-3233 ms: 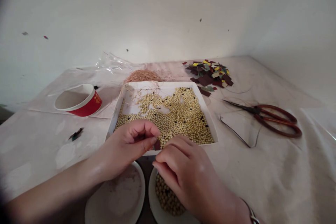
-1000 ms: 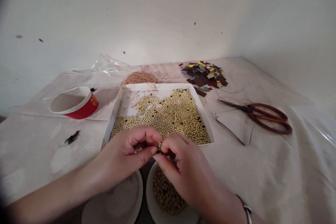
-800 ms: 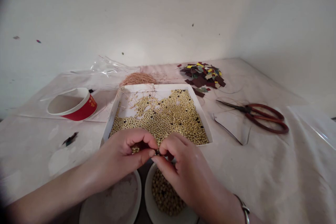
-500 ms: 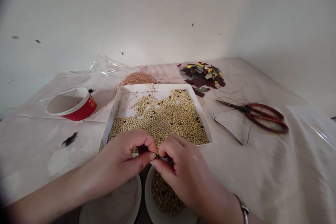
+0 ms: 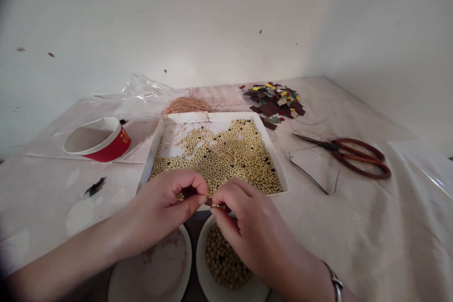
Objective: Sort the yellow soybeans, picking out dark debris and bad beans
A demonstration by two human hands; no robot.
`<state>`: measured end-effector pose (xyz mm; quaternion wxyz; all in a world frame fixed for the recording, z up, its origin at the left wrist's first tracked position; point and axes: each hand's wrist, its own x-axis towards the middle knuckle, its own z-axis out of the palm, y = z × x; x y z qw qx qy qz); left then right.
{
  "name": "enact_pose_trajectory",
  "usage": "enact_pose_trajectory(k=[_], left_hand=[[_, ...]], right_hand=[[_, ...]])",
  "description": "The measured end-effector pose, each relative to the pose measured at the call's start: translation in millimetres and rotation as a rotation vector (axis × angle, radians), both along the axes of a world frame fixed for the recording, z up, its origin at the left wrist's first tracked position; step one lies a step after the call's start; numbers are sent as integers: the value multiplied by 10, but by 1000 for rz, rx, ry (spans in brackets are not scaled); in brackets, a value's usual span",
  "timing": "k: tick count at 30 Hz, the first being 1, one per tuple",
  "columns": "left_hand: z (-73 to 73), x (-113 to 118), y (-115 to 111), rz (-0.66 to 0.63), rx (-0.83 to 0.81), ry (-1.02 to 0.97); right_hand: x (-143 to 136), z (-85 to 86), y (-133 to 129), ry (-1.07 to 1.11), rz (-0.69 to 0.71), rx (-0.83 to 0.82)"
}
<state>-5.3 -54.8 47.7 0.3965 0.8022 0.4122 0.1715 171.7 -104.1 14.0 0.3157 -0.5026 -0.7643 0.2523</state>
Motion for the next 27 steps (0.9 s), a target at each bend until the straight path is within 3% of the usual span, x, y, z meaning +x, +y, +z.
enact_pose_trajectory(k=[7,14,20,27], left_hand=[[-49,-39,88,67,-23,-31],[-152,-13,154,79,-23,41],[-264,-32,214,50,27,95],[-357,-36,238,58,-21,72]], right_hand=[[128,150,2,-82,180,-27],[381,-135,230,-218,-284,64],[433,-336,309,-334,-229,-48],[424,-350,319,-350,-142,-109]])
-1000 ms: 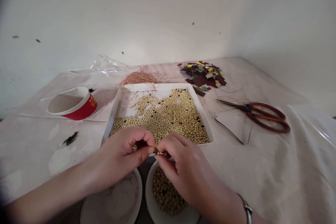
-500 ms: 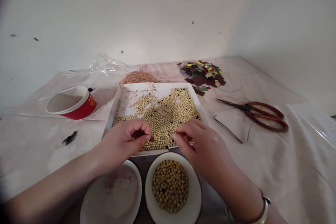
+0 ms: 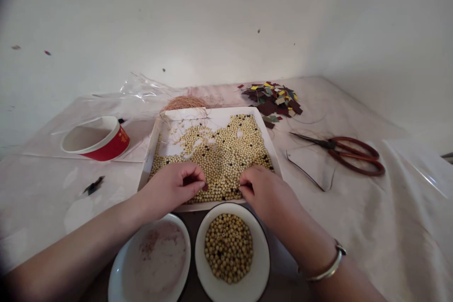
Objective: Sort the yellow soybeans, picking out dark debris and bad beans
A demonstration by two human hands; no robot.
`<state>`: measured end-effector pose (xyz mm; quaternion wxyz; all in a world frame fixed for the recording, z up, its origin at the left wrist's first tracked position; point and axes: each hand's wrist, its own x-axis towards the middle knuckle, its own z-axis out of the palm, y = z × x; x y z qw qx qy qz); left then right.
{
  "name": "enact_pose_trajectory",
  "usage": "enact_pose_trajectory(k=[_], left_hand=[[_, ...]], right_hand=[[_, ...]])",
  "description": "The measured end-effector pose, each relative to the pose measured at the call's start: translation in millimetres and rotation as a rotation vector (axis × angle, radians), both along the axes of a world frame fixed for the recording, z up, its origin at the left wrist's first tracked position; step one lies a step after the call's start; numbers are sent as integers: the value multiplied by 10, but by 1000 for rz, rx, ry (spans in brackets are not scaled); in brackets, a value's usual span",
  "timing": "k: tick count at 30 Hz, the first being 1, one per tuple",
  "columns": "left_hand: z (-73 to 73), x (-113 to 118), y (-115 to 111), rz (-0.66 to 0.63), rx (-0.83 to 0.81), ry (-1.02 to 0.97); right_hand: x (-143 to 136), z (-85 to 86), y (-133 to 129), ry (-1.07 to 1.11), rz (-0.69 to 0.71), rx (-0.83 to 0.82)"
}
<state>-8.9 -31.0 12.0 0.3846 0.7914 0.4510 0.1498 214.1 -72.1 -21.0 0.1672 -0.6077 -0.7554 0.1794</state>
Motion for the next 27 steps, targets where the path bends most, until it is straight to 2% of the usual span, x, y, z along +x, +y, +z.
enact_pose_trajectory(k=[7,17,27], left_hand=[[51,19,-10,17,-51,2],[80,29,-21,35,-58,-8],[204,15,-62,80,-105,-82]], right_hand=[[-24,36,6,4,-36,-21],[-19,54,-14,-2,50,-60],[-8,-6,7,55,-15,-76]])
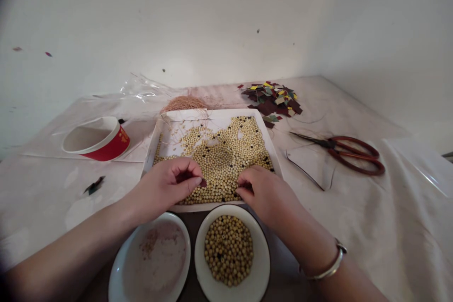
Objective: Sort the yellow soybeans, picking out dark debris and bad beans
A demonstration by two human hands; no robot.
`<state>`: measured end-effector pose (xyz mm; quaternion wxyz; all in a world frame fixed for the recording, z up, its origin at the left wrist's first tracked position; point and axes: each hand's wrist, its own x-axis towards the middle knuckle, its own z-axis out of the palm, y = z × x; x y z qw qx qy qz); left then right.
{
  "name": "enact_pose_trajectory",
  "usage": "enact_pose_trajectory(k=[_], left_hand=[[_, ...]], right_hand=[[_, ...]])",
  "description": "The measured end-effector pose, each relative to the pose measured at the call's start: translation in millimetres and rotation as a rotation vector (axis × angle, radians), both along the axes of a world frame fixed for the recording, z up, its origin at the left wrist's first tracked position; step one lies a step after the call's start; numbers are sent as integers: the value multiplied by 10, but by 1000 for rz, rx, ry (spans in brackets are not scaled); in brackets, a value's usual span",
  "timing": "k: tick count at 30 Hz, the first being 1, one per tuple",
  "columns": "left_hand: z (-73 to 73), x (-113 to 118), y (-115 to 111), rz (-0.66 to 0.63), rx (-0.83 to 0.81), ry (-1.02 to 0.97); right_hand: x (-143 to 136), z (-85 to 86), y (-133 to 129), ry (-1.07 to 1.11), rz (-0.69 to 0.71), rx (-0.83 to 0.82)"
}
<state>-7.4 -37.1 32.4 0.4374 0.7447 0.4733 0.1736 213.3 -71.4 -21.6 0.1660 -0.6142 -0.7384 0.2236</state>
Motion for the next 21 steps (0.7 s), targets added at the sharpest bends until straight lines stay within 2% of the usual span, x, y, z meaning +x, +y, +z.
enact_pose_trajectory(k=[7,16,21], left_hand=[[-16,-7,-22,-22,12,-34],[11,7,-50,-33,33,-23],[15,5,-60,-26,41,-19]], right_hand=[[-19,64,-9,-40,63,-7],[-14,-19,-10,46,-14,9],[-14,4,3,37,70,25]])
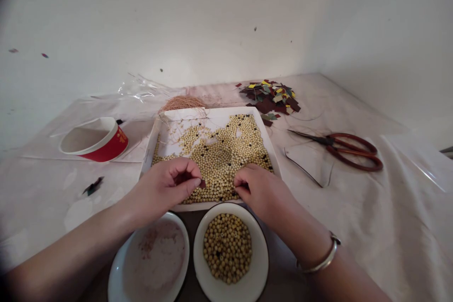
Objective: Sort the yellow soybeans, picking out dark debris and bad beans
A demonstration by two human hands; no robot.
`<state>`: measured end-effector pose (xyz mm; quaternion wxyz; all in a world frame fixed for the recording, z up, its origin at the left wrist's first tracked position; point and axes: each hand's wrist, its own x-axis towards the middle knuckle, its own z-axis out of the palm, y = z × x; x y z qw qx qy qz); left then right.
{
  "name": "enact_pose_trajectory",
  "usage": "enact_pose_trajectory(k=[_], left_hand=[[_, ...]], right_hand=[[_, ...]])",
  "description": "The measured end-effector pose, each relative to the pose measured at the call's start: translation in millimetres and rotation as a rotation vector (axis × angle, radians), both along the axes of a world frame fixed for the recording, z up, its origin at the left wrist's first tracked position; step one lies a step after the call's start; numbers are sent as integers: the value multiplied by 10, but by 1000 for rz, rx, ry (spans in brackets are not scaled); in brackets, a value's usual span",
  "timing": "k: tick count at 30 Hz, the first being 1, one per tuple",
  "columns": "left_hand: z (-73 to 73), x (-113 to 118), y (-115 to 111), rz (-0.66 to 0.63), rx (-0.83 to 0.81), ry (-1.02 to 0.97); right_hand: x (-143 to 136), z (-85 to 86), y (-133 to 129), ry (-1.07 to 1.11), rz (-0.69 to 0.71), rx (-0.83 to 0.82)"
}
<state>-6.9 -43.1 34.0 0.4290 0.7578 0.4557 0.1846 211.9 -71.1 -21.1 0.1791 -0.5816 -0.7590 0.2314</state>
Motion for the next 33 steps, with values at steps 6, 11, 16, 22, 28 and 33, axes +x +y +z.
enact_pose_trajectory(k=[6,11,16,22,28,33], left_hand=[[-3,3,-3,6,24,2],[-16,4,7,0,29,-7],[-15,6,9,-1,25,-9],[-10,9,5,-5,31,2],[-21,11,2,-3,23,-19],[43,25,-32,6,-60,-43]], right_hand=[[-7,2,-4,-24,-37,7],[14,-66,-18,-25,-119,39],[20,-51,-12,-88,-163,63],[12,5,-9,-150,-115,7],[17,-9,0,-116,-125,48],[-130,215,-110,41,-165,255]])
